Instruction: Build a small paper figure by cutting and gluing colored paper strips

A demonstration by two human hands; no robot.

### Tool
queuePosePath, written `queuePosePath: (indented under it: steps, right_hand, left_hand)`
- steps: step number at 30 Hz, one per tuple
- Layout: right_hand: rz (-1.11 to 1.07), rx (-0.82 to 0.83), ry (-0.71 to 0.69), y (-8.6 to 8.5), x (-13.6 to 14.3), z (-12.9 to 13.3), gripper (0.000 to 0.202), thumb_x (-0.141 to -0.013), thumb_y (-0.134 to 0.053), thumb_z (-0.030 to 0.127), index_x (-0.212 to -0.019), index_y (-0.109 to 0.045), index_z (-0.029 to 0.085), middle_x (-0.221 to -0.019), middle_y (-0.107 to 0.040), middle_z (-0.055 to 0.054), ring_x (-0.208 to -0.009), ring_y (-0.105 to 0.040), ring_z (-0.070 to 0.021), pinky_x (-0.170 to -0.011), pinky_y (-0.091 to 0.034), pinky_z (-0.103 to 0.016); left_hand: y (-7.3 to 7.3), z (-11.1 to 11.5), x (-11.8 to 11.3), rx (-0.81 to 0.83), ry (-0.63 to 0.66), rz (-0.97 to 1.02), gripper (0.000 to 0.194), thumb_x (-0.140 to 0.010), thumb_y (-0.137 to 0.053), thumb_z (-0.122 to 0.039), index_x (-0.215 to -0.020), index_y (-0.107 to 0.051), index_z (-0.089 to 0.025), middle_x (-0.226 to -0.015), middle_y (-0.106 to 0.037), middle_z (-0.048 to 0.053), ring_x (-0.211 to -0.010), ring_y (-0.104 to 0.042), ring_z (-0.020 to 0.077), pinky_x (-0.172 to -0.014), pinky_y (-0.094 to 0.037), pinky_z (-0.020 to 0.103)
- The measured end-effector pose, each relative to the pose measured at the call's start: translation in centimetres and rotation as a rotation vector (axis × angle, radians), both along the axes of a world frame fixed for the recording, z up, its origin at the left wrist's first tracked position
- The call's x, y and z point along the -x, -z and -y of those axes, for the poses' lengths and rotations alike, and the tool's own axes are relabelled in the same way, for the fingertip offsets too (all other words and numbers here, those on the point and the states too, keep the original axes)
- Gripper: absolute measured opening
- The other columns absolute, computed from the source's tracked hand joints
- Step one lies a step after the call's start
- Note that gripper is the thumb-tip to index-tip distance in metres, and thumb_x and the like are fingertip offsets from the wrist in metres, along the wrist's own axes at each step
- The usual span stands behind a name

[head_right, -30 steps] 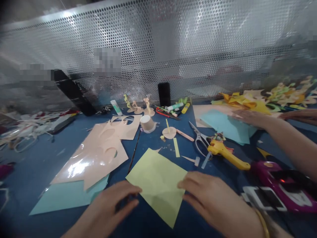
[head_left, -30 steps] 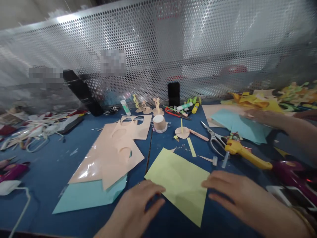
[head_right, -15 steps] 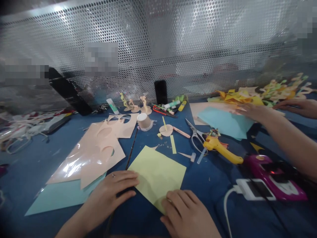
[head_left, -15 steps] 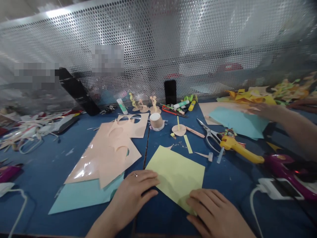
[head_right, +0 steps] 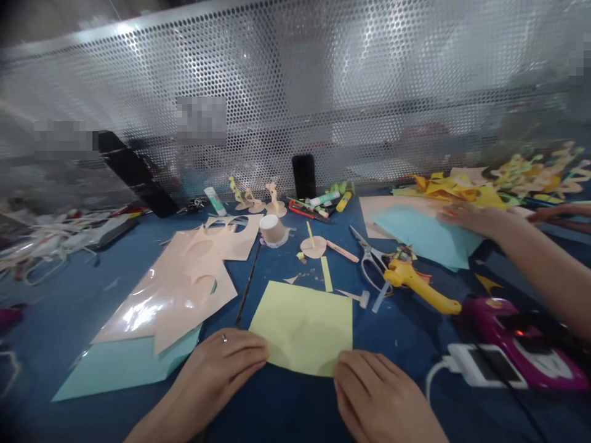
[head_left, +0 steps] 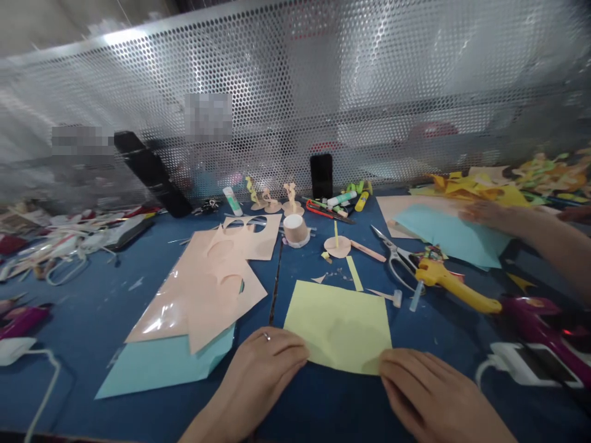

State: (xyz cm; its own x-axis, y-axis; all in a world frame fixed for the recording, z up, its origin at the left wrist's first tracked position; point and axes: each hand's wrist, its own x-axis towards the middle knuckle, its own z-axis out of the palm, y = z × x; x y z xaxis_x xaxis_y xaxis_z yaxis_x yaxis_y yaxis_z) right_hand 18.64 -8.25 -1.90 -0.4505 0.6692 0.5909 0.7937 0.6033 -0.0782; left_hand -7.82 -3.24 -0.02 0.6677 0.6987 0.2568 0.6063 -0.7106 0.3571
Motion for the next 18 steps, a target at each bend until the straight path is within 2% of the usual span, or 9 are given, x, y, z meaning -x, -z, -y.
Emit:
queuePosePath:
  steps: [4,8,11,14,18]
  right_hand:
    - [0.057,-0.043,0.013,0.1,-1.6,-0.1,0.047,-0.100,-0.022,0.015,-0.084,-0.066,0.019,-0.081,-0.073,0.000,-0.074,-0.066,-0.0147,-0.073,-0.043,-0.030]
    - [0.130,-0.110,-0.014,1.1,-2.4,0.0,0.053,-0.100,-0.017,0.013,-0.083,-0.067,0.021,-0.083,-0.074,0.000,-0.077,-0.067,-0.0165,-0.074,-0.041,-0.033]
    - [0.152,-0.124,-0.024,1.3,-2.4,0.0,0.053,-0.100,-0.017,0.013,-0.083,-0.067,0.020,-0.085,-0.074,0.000,-0.078,-0.067,-0.0170,-0.074,-0.042,-0.034]
    - [0.140,-0.112,-0.035,0.7,-2.1,-0.2,0.052,-0.100,-0.019,0.013,-0.085,-0.067,0.020,-0.084,-0.075,0.001,-0.075,-0.069,-0.0145,-0.070,-0.043,-0.031]
    - [0.091,-0.098,-0.049,-0.4,-1.8,-0.5,0.050,-0.101,-0.019,0.015,-0.085,-0.067,0.021,-0.080,-0.075,0.004,-0.071,-0.070,-0.0107,-0.064,-0.046,-0.027]
  left_hand:
    - [-0.3,0.0,0.5,0.000,-0.026,-0.023,0.018,-0.094,-0.048,-0.024,-0.101,-0.064,-0.027,-0.099,-0.073,-0.003,-0.089,-0.067,0.0169,-0.079,-0.053,0.033]
    - [-0.7,-1.3,3.7,-0.073,-0.301,-0.202,0.022,-0.093,-0.049,-0.030,-0.107,-0.065,-0.024,-0.107,-0.072,0.004,-0.098,-0.066,0.0246,-0.083,-0.054,0.044]
    - [-0.7,-2.4,6.4,-0.142,-0.430,-0.337,0.026,-0.092,-0.050,-0.030,-0.112,-0.063,-0.020,-0.113,-0.070,0.008,-0.102,-0.065,0.0278,-0.084,-0.054,0.048]
    - [-0.5,-3.0,7.9,-0.165,-0.448,-0.407,0.025,-0.091,-0.051,-0.030,-0.111,-0.064,-0.021,-0.111,-0.070,0.007,-0.099,-0.067,0.0267,-0.081,-0.055,0.044]
    - [0.1,-3.1,8.3,-0.216,-0.430,-0.432,0.024,-0.093,-0.047,-0.027,-0.107,-0.065,-0.022,-0.107,-0.072,0.003,-0.094,-0.068,0.0222,-0.078,-0.056,0.036]
